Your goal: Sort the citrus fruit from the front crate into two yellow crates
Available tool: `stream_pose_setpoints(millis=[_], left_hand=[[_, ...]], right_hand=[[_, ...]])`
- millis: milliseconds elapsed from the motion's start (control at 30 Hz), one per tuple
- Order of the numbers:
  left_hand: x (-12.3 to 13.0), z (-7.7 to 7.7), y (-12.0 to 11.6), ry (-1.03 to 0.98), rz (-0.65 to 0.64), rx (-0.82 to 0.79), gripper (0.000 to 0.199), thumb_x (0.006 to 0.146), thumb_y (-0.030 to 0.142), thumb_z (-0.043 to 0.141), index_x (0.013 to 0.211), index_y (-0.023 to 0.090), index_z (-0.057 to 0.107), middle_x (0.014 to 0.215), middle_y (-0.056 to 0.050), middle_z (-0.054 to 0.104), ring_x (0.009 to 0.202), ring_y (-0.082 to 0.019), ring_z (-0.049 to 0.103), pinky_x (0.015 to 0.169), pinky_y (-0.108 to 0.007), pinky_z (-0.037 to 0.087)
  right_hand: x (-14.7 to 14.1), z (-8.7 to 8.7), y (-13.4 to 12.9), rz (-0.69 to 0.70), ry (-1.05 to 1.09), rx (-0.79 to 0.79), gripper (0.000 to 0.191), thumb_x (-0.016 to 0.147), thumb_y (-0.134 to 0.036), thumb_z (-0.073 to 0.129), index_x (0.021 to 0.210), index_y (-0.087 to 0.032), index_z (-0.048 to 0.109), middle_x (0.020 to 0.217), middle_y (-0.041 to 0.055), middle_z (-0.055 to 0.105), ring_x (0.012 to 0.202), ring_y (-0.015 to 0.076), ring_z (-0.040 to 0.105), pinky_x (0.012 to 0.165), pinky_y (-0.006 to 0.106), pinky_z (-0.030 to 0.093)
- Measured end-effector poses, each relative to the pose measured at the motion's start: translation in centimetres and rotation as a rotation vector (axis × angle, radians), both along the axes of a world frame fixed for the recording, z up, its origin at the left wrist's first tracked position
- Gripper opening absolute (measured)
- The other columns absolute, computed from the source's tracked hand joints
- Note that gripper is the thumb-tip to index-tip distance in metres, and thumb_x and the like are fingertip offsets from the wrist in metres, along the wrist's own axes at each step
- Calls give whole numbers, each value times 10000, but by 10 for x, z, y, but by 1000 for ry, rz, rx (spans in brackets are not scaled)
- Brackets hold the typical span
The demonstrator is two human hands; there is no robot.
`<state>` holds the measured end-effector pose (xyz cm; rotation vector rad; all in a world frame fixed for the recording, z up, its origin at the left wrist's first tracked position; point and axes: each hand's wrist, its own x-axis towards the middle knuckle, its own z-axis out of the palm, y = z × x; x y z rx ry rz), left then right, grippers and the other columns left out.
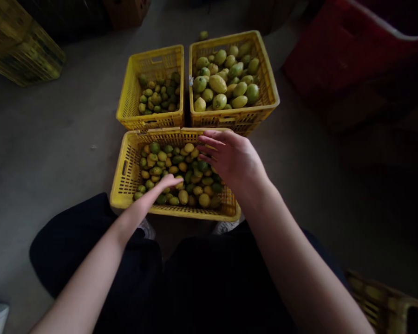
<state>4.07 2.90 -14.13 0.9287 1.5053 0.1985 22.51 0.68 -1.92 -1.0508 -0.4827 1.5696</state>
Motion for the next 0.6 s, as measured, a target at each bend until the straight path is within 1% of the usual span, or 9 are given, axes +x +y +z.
stream_pose_setpoints(millis=[67,167,267,333,400,467,533,567,600], left_hand=[[-3,18,13,120,-49,77,275,780,249,673,547,152,564,459,3,532,539,-126,560,453,-154,355],[-5,79,18,90,-206,394,312,798,405,670,665,123,643,556,-4,602,555,-126,568,525,-188,391],[-4,145,8,-30,-359,621,454,860,533,548,736,114,670,622,-15,626,598,-123,591,606,-209,423],[-4,166,3,-63,-335,726,486,900,543,467,769,122,672,635,-16,625,607,-117,591,626,-214,428],[-3,157,3,-98,-228,780,427,907,503,466,817,140,671,654,-12,631,617,-113,590,632,-215,430],[-1,125,4,-111,-101,744,320,880,433,511,818,158,662,644,-1,627,605,-111,577,617,-216,425],[3,87,1,-63,-10,586,230,827,349,552,701,172,628,569,13,592,555,-109,536,589,-226,410],[6,72,-4,-62,-11,452,223,799,333,570,642,179,607,543,9,586,561,-117,537,595,-236,411],[8,60,-11,-80,-24,414,234,788,344,573,623,183,607,544,-4,600,587,-131,559,603,-248,417]], right_hand=[[0,-8,0,3,-37,-75,137,758,-293,659,846,-189,642,914,20,653,947,220,628,819,429,535],[-4,-11,-3,36,-10,-126,145,747,-303,691,845,-207,641,846,9,623,924,210,624,812,427,544],[-12,2,-11,91,130,-81,225,772,-421,673,876,-224,644,799,3,628,848,198,641,732,387,561],[-16,14,-17,98,194,-87,236,763,-425,683,867,-217,646,779,2,645,771,180,645,662,337,558],[-16,23,-21,59,213,-136,201,719,-359,725,821,-209,639,750,-3,660,692,163,637,586,288,539],[-14,28,-23,-3,221,-191,179,673,-287,748,776,-208,625,724,-11,667,644,153,628,533,260,516],[-11,30,-22,-63,243,-234,163,660,-248,741,754,-210,613,703,-19,663,629,147,627,514,248,503],[-9,31,-22,-88,257,-248,153,663,-238,733,751,-211,610,698,-22,660,630,145,629,514,244,502],[-6,32,-22,-110,271,-259,145,668,-230,726,749,-212,606,696,-23,658,634,144,631,517,240,502]])
